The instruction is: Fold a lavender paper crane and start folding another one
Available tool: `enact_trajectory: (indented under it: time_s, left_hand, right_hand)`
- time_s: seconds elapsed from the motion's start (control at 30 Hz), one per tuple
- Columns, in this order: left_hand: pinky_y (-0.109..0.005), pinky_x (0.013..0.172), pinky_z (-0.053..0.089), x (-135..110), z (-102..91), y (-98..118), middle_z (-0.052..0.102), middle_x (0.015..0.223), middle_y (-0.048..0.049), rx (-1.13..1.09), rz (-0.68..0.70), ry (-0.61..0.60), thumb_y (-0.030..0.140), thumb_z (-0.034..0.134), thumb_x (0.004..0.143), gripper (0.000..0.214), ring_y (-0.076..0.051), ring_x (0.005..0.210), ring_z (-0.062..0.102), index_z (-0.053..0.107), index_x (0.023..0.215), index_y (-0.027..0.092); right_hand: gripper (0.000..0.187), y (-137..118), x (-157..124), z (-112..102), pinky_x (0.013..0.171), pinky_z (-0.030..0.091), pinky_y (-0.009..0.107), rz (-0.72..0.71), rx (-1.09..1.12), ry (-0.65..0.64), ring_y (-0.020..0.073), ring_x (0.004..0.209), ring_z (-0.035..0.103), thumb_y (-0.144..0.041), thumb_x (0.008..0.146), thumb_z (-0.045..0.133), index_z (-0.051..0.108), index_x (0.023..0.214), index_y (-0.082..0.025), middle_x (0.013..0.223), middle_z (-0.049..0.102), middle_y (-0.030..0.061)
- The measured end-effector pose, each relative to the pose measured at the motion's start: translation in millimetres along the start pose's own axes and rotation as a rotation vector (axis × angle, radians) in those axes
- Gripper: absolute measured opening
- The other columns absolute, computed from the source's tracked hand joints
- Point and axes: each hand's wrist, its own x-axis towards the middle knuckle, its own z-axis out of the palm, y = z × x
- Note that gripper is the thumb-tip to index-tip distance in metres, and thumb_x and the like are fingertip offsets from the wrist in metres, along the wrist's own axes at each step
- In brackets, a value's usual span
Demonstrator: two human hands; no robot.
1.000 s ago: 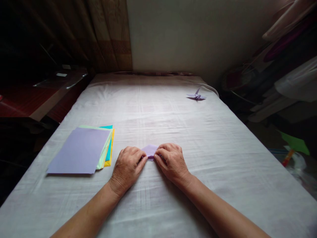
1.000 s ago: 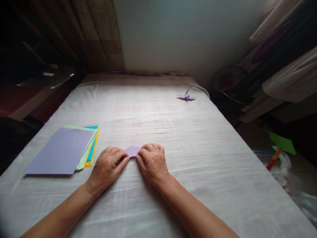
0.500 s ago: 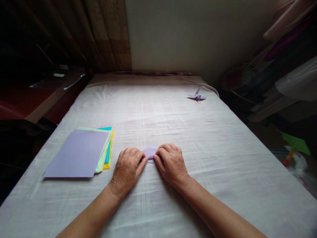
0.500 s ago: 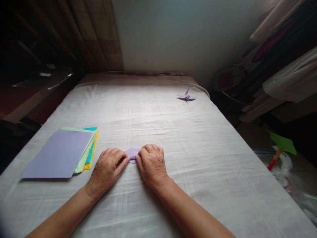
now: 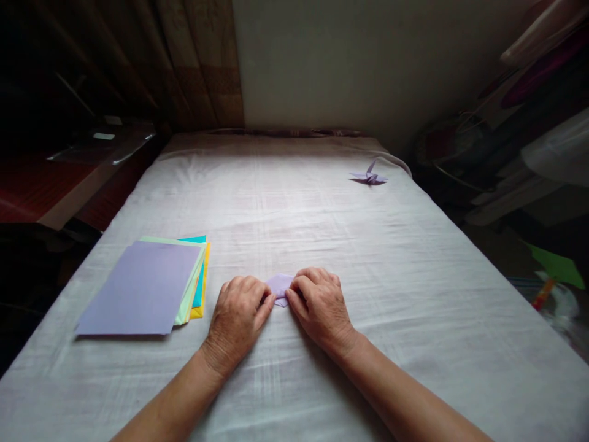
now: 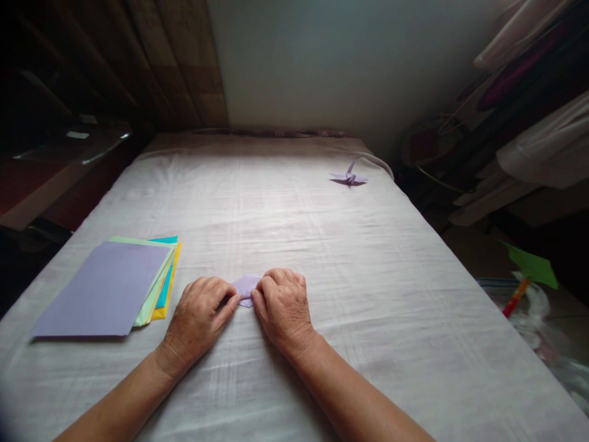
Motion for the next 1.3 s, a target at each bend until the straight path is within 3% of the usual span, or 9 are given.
enact_trajectory:
  time_s: [0.73, 1.03, 1.3]
  left_hand:
    - [-0.035, 0.075, 0.038, 2.1, -1.2, -0.8, 0.06, 0.081, -0.0003, -0.112, -0.076, -0.03, 0.025, 0.06, 0.09, 0.01, -0.02, 0.079, 0.053, 0.055, 0.081, 0.022]
    - [-0.035, 0.077, 0.038, 2.7, -0.4, -1.7, 0.061, 0.081, -0.0007, -0.12, -0.089, -0.042, 0.027, 0.059, 0.09, 0.012, -0.021, 0.081, 0.054, 0.056, 0.081, 0.022]
    - [-0.036, 0.077, 0.039, 2.1, -1.0, -2.7, 0.062, 0.083, -0.0007, -0.139, -0.102, -0.061, 0.025, 0.062, 0.089, 0.008, -0.021, 0.082, 0.055, 0.058, 0.082, 0.022]
  right_hand:
    - [0.006, 0.2, 0.2, -1.9, 0.082, 0.033, 0.036, 0.08, 0.103, -0.051, 0.0208, 0.09, 0.055, -0.018, 0.085, 0.064, 0.06, 0.082, -0.022, 0.091, 0.065, 0.0022]
    - [0.018, -7.7, 6.5, -0.2, 0.08, 0.033, 0.037, 0.107, 0.026, -0.048, 0.0218, 0.087, 0.054, -0.033, 0.082, 0.071, 0.058, 0.079, -0.022, 0.086, 0.062, 0.002]
    - [0.013, 6.1, 6.2, -5.7, 0.083, 0.035, 0.036, 0.079, 0.151, -0.081, 0.0201, 0.09, 0.057, -0.023, 0.08, 0.074, 0.061, 0.077, -0.022, 0.091, 0.065, 0.0011]
